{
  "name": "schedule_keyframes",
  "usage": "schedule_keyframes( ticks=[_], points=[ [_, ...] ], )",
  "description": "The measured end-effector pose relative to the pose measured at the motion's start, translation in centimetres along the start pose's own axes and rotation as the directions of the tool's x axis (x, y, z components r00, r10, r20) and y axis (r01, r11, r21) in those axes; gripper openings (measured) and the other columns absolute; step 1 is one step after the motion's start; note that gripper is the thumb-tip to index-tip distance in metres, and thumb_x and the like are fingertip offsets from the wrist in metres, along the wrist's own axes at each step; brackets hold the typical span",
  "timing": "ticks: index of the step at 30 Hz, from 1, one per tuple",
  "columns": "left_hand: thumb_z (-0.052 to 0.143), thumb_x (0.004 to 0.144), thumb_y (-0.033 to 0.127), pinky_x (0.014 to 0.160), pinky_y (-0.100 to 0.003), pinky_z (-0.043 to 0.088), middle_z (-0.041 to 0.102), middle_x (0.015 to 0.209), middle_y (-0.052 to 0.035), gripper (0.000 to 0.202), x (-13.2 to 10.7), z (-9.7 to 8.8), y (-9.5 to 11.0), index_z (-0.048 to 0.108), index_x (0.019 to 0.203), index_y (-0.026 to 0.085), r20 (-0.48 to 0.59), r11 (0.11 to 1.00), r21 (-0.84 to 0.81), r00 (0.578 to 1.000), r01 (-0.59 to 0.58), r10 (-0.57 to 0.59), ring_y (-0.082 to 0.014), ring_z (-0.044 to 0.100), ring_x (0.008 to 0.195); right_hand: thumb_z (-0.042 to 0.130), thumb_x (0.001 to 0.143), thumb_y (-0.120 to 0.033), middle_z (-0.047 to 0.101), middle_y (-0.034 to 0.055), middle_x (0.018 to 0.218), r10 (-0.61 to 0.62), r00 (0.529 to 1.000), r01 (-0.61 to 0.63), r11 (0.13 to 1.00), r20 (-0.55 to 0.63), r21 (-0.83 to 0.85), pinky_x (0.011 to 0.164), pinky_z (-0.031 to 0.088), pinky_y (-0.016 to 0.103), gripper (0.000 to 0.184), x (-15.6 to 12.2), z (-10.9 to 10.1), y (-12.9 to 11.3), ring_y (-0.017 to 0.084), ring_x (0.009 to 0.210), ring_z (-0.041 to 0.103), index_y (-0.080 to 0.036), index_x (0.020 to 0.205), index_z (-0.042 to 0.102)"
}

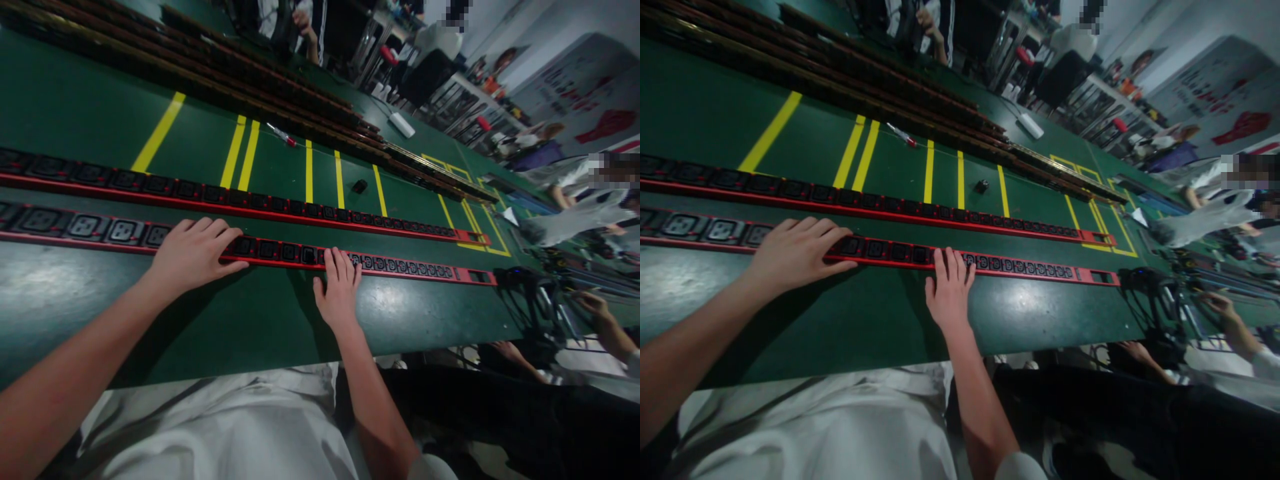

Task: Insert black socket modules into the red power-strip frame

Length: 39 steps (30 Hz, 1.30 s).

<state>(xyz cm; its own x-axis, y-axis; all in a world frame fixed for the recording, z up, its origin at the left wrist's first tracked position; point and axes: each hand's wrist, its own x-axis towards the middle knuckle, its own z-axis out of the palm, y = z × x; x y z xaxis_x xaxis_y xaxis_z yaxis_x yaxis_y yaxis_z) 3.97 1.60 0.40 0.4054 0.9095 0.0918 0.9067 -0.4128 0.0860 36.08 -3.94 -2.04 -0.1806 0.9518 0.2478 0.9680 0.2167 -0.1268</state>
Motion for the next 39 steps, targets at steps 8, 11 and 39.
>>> schedule_keyframes(
  ticks=[8,11,39],
  points=[
    [0.050,0.097,0.064,0.088,-0.048,0.042,0.068,0.121,-0.0163,0.061,-0.05,-0.20,0.14,0.064,0.133,0.017,-0.011,0.999,0.023,1.000,-0.024,0.025,-0.0367,0.061,0.109,0.051,0.101,-0.026,0.042,0.0145,0.167,-0.006,1.000,0.006,1.000,0.014,0.007,0.129,0.013,0.065,0.066,-0.01,0.03,0.13,0.031,0.156,0.031,-0.023,0.165,0.036],
    [0.051,0.097,0.067,0.086,-0.047,0.041,0.068,0.120,-0.0148,0.062,-0.02,-0.15,0.12,0.064,0.132,0.017,-0.023,0.997,0.069,0.999,-0.034,0.036,-0.0361,0.061,0.107,0.051,0.100,-0.024,0.041,0.0134,0.168,-0.009,1.000,0.009,1.000,0.016,-0.004,0.128,0.015,0.066,0.058,0.00,-0.11,0.00,0.031,0.157,0.030,-0.024,0.159,0.047],
    [0.050,0.097,0.065,0.090,-0.046,0.042,0.068,0.122,-0.0149,0.062,0.01,-0.03,0.01,0.063,0.136,0.019,-0.007,0.999,0.020,1.000,-0.027,0.028,-0.0347,0.062,0.111,0.045,0.101,-0.017,0.036,0.0147,0.171,-0.082,0.997,0.082,0.997,0.013,0.008,0.130,0.015,0.065,0.070,-0.01,0.34,-0.04,0.029,0.162,0.026,-0.021,0.169,0.027]
  ],
)
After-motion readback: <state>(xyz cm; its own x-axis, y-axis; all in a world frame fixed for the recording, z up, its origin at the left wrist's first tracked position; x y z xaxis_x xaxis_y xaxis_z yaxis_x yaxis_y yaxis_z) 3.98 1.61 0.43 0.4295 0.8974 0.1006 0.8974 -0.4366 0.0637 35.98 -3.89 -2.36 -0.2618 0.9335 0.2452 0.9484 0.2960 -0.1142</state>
